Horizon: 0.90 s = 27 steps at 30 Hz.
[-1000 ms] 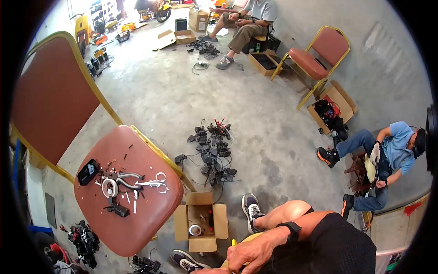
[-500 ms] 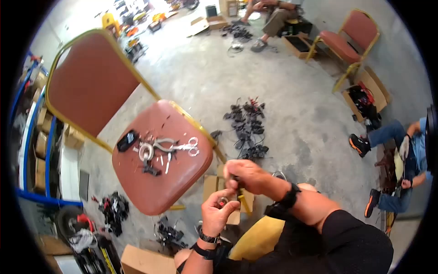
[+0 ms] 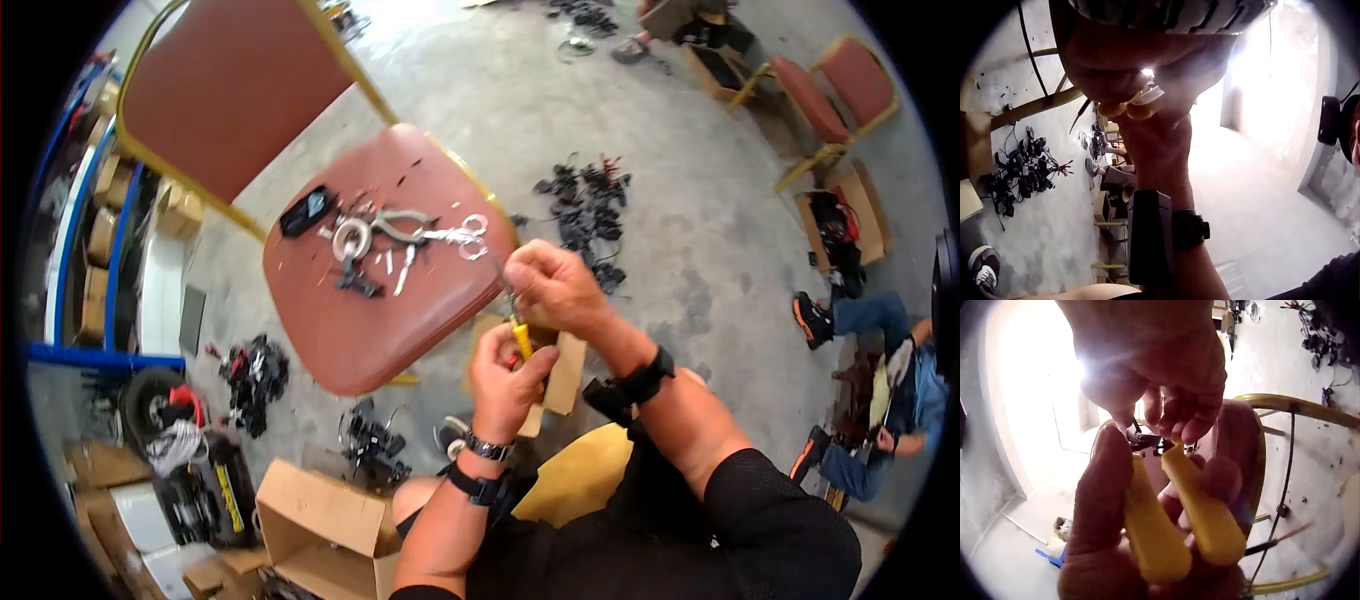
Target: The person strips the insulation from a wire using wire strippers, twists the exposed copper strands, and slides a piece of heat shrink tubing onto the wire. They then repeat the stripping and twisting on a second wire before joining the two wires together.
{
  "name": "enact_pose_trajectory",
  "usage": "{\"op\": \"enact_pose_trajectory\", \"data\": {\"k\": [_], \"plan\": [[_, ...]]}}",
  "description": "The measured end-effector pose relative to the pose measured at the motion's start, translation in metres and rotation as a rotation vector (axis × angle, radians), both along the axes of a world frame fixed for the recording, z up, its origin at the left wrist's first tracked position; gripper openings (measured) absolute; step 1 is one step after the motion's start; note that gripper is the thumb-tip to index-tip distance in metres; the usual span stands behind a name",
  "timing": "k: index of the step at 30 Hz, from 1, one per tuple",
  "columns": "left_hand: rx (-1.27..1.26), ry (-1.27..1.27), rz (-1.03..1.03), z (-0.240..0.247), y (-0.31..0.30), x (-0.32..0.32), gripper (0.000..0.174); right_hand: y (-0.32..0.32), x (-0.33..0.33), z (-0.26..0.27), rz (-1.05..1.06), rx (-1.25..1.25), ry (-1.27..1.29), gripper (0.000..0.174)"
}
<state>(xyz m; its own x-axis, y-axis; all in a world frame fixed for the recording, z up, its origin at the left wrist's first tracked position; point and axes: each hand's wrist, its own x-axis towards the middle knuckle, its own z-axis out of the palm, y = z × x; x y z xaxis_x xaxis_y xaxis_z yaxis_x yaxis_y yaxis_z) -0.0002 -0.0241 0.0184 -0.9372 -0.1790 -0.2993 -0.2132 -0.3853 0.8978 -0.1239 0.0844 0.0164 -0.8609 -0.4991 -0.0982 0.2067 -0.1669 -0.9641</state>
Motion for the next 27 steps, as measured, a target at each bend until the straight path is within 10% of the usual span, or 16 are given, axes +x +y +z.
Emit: {"op": "enact_pose_trajectory", "data": {"k": [18,23,27], "plan": [[0.006,-0.141,0.003,-0.008,-0.061,-0.003,0.019,-0.072,-0.022,0.011,0.069,0.291,0.477,0.007],[0.16,-0.187,-0.014,0.001,-0.076,-0.004,0.035,-0.093,-0.027,0.017,-0.019,0.18,0.55,0.047],[0.222,-0.129,0.044,-0.001,-0.079,-0.008,0.041,-0.086,-0.037,0.001,-0.077,0.088,0.385,0.028]]}}
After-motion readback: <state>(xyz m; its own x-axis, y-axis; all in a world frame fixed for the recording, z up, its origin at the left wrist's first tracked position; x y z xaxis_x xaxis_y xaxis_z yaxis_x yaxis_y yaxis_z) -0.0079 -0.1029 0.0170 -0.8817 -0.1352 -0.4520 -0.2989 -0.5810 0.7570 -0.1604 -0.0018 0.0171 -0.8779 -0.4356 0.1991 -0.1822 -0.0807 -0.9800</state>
